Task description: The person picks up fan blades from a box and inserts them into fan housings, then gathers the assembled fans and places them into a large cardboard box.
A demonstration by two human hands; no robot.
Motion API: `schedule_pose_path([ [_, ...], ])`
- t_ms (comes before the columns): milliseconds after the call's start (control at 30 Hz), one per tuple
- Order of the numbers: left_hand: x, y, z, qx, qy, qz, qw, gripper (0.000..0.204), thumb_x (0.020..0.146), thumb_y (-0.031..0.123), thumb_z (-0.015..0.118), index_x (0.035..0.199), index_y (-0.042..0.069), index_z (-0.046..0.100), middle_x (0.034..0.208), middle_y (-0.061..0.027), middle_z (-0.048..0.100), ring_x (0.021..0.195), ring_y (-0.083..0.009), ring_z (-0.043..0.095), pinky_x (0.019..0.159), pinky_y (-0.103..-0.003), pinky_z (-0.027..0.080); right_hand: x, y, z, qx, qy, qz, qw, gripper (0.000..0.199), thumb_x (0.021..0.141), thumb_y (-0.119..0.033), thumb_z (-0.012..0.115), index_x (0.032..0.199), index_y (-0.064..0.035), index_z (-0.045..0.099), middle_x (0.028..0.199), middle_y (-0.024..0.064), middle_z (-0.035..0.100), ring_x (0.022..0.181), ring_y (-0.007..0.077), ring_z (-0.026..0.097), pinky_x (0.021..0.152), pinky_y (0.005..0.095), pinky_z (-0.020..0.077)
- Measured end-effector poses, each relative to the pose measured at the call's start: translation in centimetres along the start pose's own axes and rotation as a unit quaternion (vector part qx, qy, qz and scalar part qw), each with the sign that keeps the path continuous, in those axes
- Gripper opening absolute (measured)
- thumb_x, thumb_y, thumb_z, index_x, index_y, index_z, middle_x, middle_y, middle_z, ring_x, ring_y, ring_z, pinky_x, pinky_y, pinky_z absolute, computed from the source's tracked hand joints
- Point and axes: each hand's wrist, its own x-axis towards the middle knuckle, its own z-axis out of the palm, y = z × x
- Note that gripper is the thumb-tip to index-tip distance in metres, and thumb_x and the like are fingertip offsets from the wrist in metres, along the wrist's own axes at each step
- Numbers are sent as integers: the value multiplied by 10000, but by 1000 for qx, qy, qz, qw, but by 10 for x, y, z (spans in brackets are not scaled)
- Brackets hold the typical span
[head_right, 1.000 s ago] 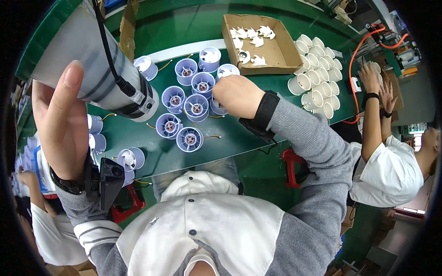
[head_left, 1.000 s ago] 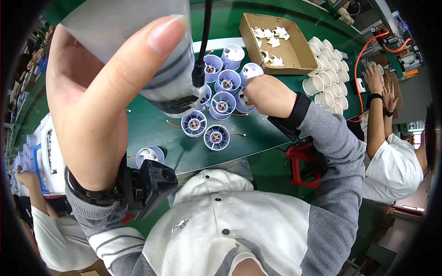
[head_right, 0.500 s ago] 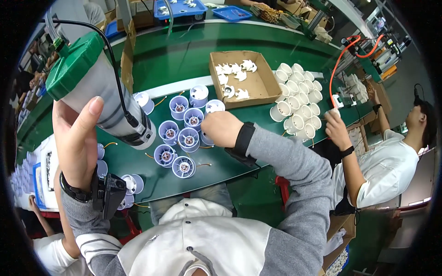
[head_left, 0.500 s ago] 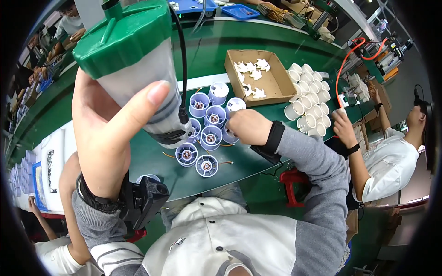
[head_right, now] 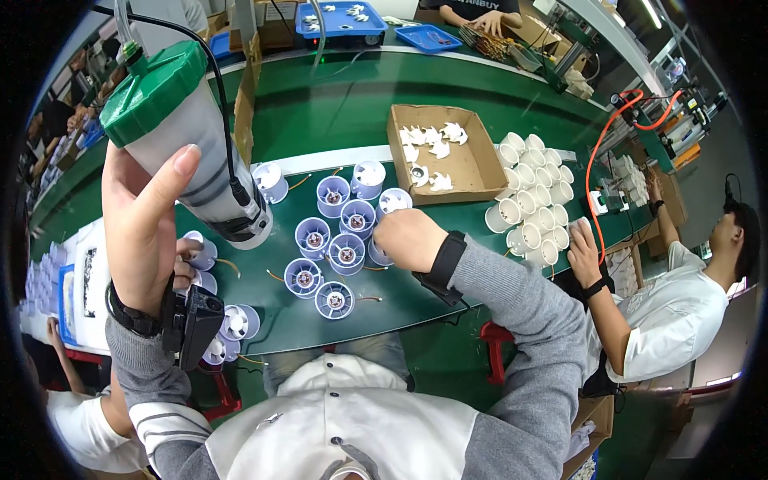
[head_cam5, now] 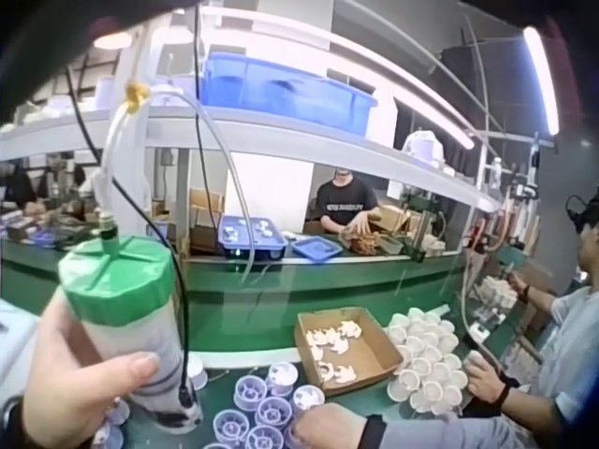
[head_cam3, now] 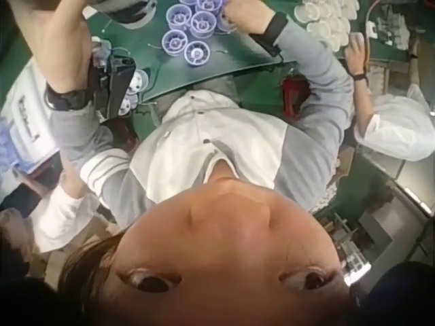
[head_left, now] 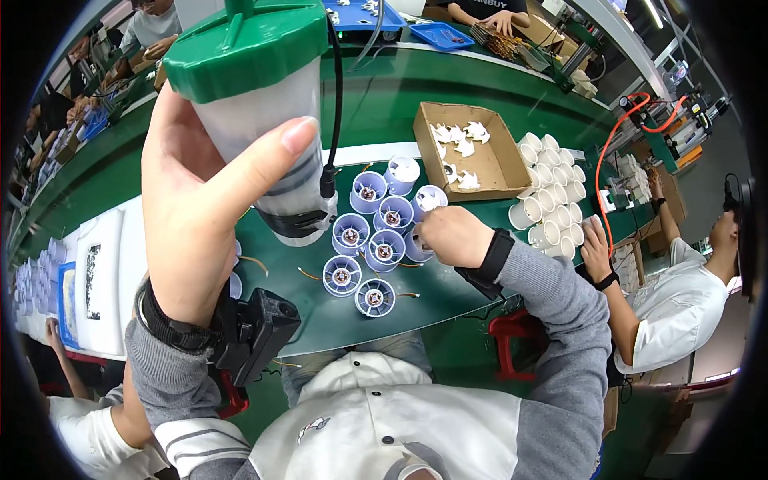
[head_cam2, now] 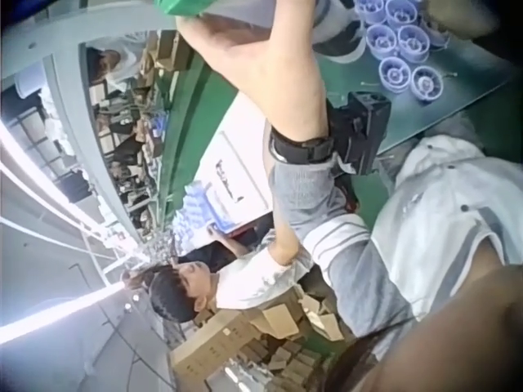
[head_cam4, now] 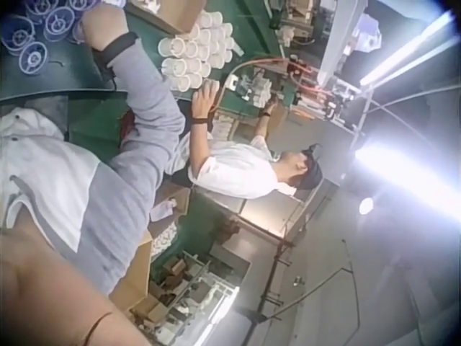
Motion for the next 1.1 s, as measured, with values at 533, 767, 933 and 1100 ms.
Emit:
schedule_pose_path([
  [533, 0, 3, -17, -5, 7, 10, 1000, 412, 729, 98, 620, 1086, -4, 441, 1022, -95, 537, 946, -162, 505, 856, -282, 355, 4, -4, -2, -22, 38, 5, 999, 84, 646, -103, 544, 597, -38, 566, 608, 113, 539, 623, 259, 565, 551, 338, 452],
  [767, -3, 2, -26, 17, -4, -3, 1000, 374, 739, 82, 610, 1066, 0, 448, 1016, -90, 536, 940, -150, 505, 856, -272, 355, 4, -5, -5, -8, 92, 79, 993, 107, 582, -129, 631, 647, -47, 612, 597, 103, 548, 605, 276, 559, 565, 349, 452],
  [933, -9, 4, -23, 9, -15, 17, 1000, 365, 742, 84, 612, 1057, -1, 449, 1002, -82, 534, 932, -148, 507, 854, -272, 359, -4, 6, -7, 86, 154, 17, 984, 132, 569, -134, 657, 669, -52, 627, 620, 96, 558, 633, 269, 561, 589, 353, 446],
  [1100, -5, 0, -15, 0, -31, 28, 999, 364, 745, 91, 613, 1056, -2, 447, 996, -80, 531, 930, -148, 506, 846, -267, 364, -3, 17, 10, 102, 68, 20, 992, 122, 601, -137, 646, 676, -43, 626, 668, 93, 555, 660, 267, 554, 604, 349, 439],
])
